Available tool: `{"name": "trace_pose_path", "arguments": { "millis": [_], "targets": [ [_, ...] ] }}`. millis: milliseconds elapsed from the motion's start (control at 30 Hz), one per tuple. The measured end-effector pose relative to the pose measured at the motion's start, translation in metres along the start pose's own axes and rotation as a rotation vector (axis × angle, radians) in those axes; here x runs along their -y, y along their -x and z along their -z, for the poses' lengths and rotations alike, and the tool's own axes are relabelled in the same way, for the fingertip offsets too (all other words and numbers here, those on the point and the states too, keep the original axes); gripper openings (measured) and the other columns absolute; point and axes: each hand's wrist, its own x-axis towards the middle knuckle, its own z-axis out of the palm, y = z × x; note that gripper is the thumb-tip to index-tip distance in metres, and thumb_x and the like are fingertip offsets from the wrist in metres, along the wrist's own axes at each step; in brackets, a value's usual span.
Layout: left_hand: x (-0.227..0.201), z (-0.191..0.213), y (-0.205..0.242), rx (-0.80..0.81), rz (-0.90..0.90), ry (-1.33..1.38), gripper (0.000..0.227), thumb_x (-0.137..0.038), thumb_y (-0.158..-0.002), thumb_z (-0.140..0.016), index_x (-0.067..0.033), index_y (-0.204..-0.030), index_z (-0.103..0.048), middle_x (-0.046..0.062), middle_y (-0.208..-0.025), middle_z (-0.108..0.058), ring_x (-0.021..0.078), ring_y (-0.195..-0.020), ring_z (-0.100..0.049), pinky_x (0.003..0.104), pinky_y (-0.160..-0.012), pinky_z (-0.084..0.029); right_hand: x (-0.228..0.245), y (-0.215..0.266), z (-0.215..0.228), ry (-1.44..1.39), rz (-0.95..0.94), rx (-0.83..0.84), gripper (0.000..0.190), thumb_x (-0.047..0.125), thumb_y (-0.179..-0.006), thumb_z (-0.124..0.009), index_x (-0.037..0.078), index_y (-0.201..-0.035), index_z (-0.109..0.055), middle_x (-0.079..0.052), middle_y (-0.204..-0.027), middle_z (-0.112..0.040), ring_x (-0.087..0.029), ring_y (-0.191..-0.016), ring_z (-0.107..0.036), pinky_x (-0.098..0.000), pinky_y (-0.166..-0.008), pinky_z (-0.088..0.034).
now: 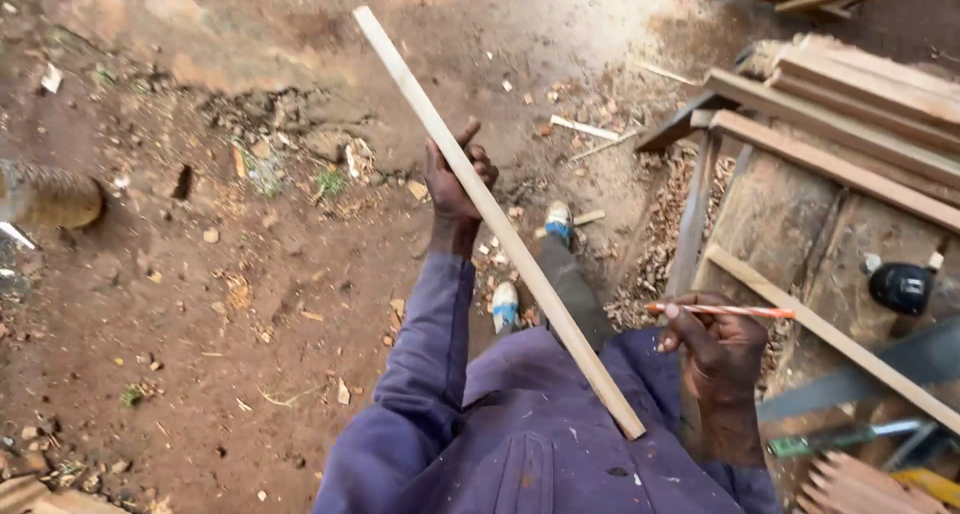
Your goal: Marking wooden slats with a pencil for further processing in a workshop.
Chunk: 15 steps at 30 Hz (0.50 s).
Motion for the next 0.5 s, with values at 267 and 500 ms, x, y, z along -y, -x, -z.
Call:
{"name": "trace_pose_path", "arguments": {
  "millis": [267, 500],
  "targets": [
    [0.068, -0.099, -0.007, -0.242, 0.277, -0.211, 0.088, -0.075, -0.099, -0.032, 0.0022, -0.111, -0.073, 0.005, -0.057, -0.051, 0.0181, -0.046, -0.049, 0.032, -0.044, -0.042, -0.024, -0.105, 0.004, -0.023, -0.121, -0.058, 0.01, 0.0, -0.088, -0.071, -0.007, -0.091, -0.065, -0.024, -0.075, -0.071, -0.02, -0.04, -0.055, -0.0295, -0.04, -0.048],
    [0.098, -0.109, -0.087, -0.264, 0.356, -0.173, 0.089, -0.079, -0.095, -0.037, 0.0007, -0.112, -0.072, 0.003, -0.058, -0.053, 0.0162, -0.045, -0.052, 0.029, -0.042, -0.047, -0.005, -0.187, 0.029, 0.048, -0.067, -0.143, 0.009, 0.0, -0.088, -0.071, -0.007, -0.092, -0.067, -0.017, -0.059, -0.064, -0.018, -0.04, -0.057, -0.0265, -0.042, -0.049]
  ]
}}
